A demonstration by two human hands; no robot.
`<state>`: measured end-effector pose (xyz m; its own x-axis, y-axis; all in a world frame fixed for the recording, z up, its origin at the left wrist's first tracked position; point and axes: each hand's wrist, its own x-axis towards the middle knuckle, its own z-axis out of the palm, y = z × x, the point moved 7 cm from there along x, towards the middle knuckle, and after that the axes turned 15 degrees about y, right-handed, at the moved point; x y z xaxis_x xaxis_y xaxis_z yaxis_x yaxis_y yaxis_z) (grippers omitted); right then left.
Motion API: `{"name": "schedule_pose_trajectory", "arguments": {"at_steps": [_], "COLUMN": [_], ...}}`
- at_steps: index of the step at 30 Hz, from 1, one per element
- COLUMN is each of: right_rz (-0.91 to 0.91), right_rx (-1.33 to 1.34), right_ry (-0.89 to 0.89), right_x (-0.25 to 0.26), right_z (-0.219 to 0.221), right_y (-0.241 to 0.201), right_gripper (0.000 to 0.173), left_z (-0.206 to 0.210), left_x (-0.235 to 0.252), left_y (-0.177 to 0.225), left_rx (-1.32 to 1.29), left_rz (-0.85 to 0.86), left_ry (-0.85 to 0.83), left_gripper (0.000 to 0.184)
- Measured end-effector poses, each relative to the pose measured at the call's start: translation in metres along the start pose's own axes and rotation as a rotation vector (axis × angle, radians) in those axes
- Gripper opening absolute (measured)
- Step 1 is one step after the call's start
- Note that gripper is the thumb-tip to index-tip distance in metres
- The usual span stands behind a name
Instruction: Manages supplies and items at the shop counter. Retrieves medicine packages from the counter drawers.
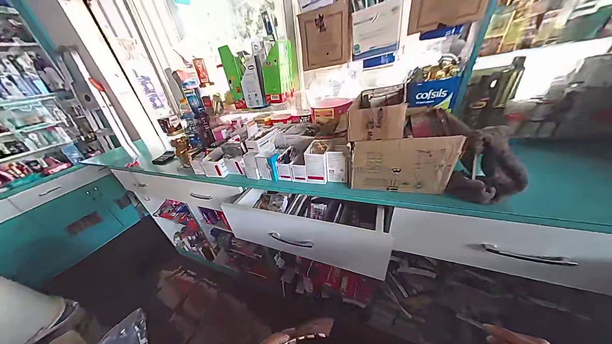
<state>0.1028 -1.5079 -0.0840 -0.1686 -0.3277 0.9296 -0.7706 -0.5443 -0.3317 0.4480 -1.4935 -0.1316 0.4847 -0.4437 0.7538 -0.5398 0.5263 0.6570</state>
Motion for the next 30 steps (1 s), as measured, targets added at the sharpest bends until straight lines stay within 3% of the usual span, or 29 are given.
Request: {"name": "schedule_pose_trajectory", "arguments": {"at_steps": [6,10,14,17,20,23,24,27,30], "right_rz": [0.059,0.126,0.143,0.194,0.269,0.313,0.344,0.443,0.489], "right_rx": [-0.039,-0.007,0.029,0.049,0.046,0.055,0.072,0.091,0.056], "right_ry": [-0.105,-0.074,-0.041,-0.073,-0.167,-0.260,-0.277,-0.284,-0.240], "right_x": [0.020,0.053,0.071,0.069,0.060,0.045,0.042,0.037,0.033], "right_z": [0.102,0.164,0.212,0.234,0.248,0.256,0.256,0.255,0.253], "right_y": [0.056,0.089,0.125,0.148,0.157,0.159,0.160,0.164,0.167], "right_gripper": [0.042,0.038,0.040,0.042,0.040,0.039,0.041,0.044,0.041], "left_z": [0.054,0.115,0.201,0.262,0.310,0.343,0.352,0.378,0.397], "left_x": [0.056,0.103,0.135,0.141,0.136,0.128,0.127,0.120,0.106], "left_y": [-0.044,-0.072,-0.104,-0.135,-0.160,-0.168,-0.167,-0.167,-0.171], "left_rx": [-0.106,-0.019,-0.017,-0.056,-0.054,0.000,-0.007,-0.031,0.011], "left_rz": [0.017,-0.158,-0.280,-0.553,-0.978,-1.127,-1.139,-1.201,-1.302], "left_ry": [0.068,0.071,-0.140,-0.365,-0.627,-0.896,-0.964,-1.079,-1.072], "left_gripper": [0.016,0.019,0.020,0.021,0.040,0.061,0.058,0.021,0.014]}}
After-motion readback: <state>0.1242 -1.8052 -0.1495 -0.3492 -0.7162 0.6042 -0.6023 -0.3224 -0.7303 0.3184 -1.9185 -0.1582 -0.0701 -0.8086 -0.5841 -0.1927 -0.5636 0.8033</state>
